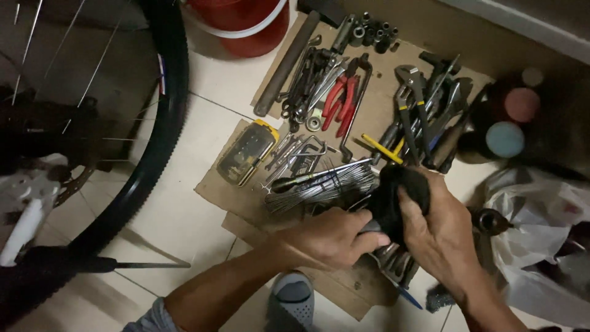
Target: The person sits on the floor and wipes a metal hammer with a black cloth. They then pick up a long metal rod and wipe it with the same cloth. Finally, they pick up a small metal tool and wipe it before placing it back on the floor.
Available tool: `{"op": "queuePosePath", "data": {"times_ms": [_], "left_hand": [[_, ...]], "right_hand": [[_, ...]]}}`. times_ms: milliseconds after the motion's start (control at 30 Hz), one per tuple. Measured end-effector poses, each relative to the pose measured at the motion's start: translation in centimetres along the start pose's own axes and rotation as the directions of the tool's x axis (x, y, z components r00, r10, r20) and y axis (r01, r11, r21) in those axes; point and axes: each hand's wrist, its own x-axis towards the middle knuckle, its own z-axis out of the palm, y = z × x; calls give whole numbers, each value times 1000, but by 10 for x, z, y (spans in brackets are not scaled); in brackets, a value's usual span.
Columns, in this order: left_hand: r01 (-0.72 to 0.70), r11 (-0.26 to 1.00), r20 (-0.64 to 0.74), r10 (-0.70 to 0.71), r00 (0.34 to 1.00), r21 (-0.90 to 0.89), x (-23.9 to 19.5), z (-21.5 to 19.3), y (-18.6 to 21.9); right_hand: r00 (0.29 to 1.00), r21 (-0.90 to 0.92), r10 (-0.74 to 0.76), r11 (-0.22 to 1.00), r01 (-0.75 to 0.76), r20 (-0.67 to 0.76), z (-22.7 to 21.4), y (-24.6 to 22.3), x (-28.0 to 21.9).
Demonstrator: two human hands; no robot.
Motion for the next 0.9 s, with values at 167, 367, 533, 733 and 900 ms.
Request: {"op": "queuePosePath", "data": {"times_ms": [167, 367, 533, 733, 900], "left_hand": [[-8, 975, 39, 0, 999, 222, -16, -7, -11], [-8, 466, -358, 691, 627, 885, -36, -11, -76], [383, 921, -84, -388, 918, -70, -49, -32, -49], [72, 993, -482, -106, 870, -90, 7, -61, -113], [251, 927, -454, -357, 816, -278, 46, -144, -86]], "right_hand": [[914, -59, 389, 921, -384, 114, 0, -3, 9], [713, 379, 672, 618, -688, 198, -6, 18, 21], [682, 771, 556, 109, -627, 475, 14, 141, 10], [339, 218, 865, 273, -937, 370, 4, 18, 9], [251, -49, 792, 333, -942, 556, 36, 7, -16]]}}
